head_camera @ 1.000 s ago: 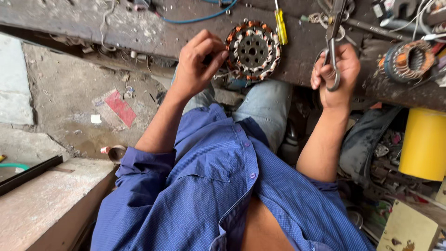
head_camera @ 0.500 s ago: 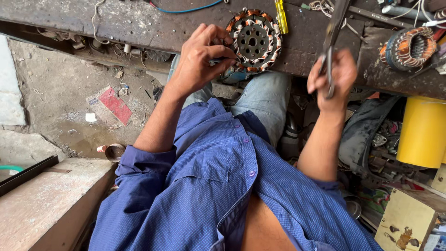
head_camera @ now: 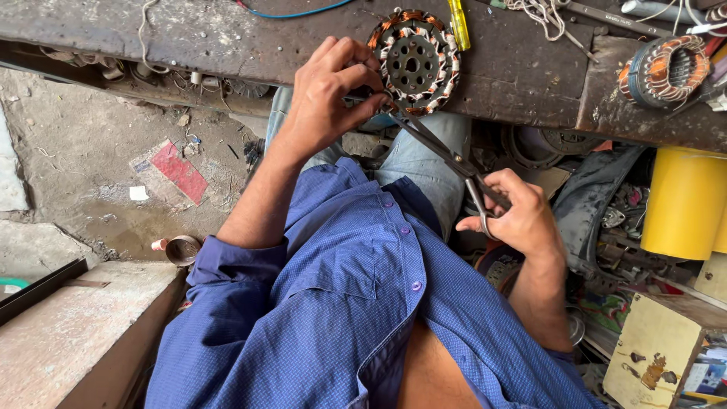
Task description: The person uses shears to trim excess copper wire from a circular stator component on a workbench. The person repeatedly snips small wire ends around the stator's perimeter and removes the cut pieces by hand.
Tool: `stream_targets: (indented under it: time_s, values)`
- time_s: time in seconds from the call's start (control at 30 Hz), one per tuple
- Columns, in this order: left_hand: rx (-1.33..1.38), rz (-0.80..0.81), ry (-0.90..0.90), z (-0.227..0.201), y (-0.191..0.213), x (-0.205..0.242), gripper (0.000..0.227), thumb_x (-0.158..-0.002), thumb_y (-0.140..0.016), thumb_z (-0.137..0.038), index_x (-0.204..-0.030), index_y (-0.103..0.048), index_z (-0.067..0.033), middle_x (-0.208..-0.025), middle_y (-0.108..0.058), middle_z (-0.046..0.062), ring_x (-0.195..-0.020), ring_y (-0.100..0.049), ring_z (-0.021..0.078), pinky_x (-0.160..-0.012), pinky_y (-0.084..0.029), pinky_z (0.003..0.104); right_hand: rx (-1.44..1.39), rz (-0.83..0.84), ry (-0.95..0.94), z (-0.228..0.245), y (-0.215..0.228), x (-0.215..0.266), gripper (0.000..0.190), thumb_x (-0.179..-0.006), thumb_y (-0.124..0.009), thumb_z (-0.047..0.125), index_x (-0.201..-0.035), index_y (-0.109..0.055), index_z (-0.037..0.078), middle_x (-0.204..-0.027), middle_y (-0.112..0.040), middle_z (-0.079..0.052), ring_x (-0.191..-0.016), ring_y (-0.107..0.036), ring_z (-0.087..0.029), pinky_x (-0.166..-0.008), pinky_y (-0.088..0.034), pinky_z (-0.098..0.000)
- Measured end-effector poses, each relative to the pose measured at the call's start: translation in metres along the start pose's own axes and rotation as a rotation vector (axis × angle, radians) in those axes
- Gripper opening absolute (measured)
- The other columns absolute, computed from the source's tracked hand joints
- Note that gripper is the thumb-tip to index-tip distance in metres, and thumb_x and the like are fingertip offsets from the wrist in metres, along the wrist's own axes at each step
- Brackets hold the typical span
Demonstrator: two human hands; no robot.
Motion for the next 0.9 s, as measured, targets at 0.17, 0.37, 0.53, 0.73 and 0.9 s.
stream_targets:
  time_s: [0.17, 0.37, 0.53, 0.73, 0.9]
  values:
    - [-0.012, -0.050, 0.017, -0.003, -0.002, 0.002, 0.020, -0.082, -0.087, -0.014, -0.091, -0.070, -0.0101, -0.115, -0.064, 0.002, -0.101, -0.059, 0.0257, -0.084, -0.052, 0.038, 0.269, -0.022, 0.002, 0.031, 0.018, -0.004, 0.069, -0.053, -0.100, 0.039, -0.101, -0.065, 0.003, -0.067, -0.062, -0.003, -0.059, -0.061, -0.012, -0.055, -0.052, -0.0302]
    - [-0.032, -0.122, 0.102, -0.004, -0.006, 0.002, 0.022, -0.085, -0.088, -0.018, -0.088, -0.068, -0.0098, -0.108, -0.062, 0.002, -0.099, -0.061, 0.0246, -0.081, -0.052, 0.038, 0.465, 0.016, 0.074, 0.062, 0.031, -0.010, 0.074, -0.053, -0.097, 0.047, -0.102, -0.065, 0.004, -0.069, -0.066, -0.005, -0.063, -0.069, -0.019, -0.058, -0.055, -0.0356]
    - [-0.011, -0.115, 0.131, -0.003, -0.007, 0.000, 0.021, -0.086, -0.088, -0.018, -0.089, -0.068, -0.0099, -0.106, -0.062, 0.002, -0.099, -0.062, 0.0245, -0.081, -0.053, 0.038, 0.540, 0.069, 0.033, 0.080, 0.044, -0.014, 0.074, -0.054, -0.095, 0.050, -0.103, -0.064, 0.004, -0.071, -0.068, -0.008, -0.065, -0.072, -0.024, -0.060, -0.057, -0.0387]
    - [0.027, -0.110, 0.109, -0.002, 0.000, -0.001, 0.017, -0.090, -0.083, -0.018, -0.092, -0.070, -0.0077, -0.105, -0.065, 0.004, -0.096, -0.062, 0.0264, -0.081, -0.052, 0.039, 0.542, 0.158, -0.001, 0.086, 0.051, -0.025, 0.071, -0.054, -0.095, 0.049, -0.101, -0.064, 0.006, -0.068, -0.070, -0.007, -0.064, -0.072, -0.024, -0.058, -0.056, -0.0378]
    - [0.157, -0.072, 0.123, 0.004, 0.008, -0.001, 0.009, -0.100, -0.073, -0.012, -0.099, -0.071, -0.0039, -0.102, -0.068, 0.007, -0.095, -0.064, 0.0278, -0.084, -0.052, 0.039, 0.282, 0.316, -0.101, 0.050, 0.054, -0.046, 0.063, -0.051, -0.097, 0.035, -0.096, -0.064, 0.006, -0.063, -0.063, -0.002, -0.058, -0.062, -0.013, -0.053, -0.049, -0.0318]
Point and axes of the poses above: each hand's wrist, its own x-axis away from the middle knuckle, its own y-axis out of the back of the hand, z = x × y, the point moved 6 cm from there along -x, towards the middle knuckle
